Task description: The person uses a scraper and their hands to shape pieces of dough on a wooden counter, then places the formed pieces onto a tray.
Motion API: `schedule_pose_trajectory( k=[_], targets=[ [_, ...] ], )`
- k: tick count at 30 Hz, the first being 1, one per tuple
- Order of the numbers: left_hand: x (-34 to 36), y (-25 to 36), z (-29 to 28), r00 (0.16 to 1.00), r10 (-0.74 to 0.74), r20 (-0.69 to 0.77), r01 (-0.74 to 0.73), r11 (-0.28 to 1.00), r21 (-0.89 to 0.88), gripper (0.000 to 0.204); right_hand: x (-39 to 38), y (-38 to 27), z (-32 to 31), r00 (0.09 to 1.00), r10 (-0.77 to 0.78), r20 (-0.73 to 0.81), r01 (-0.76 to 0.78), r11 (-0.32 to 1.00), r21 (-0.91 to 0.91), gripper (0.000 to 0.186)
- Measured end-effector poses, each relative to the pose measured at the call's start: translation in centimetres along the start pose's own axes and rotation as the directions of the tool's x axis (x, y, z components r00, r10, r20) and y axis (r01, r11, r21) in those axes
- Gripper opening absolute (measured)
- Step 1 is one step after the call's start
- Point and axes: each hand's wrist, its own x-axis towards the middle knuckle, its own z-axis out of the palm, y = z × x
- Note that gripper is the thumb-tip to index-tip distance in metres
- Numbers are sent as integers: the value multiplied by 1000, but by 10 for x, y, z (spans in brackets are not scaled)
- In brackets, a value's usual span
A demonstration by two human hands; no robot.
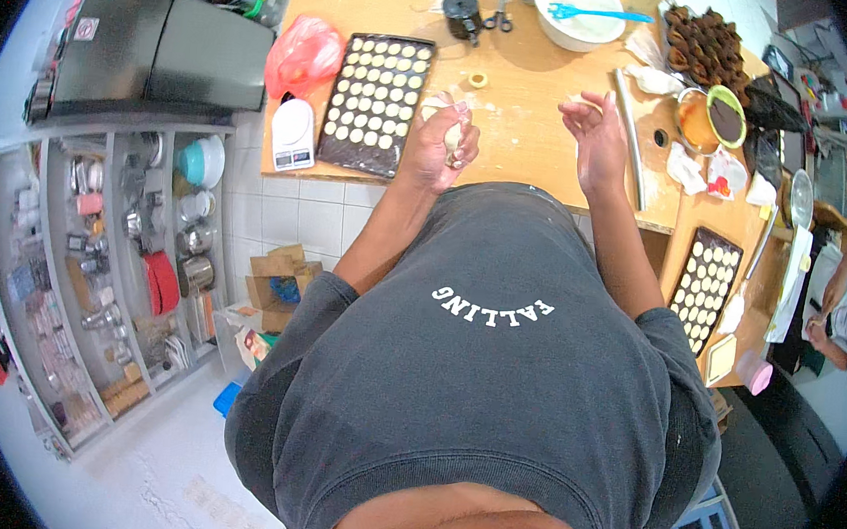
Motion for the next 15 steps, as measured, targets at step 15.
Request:
schedule_pose_trajectory(
  k=[15],
  targets=[
    [-61,104,-43,840,390,377,-397,-31,917,72,-34,133,99,895,381,232,-444,818,367,45]
  ],
)
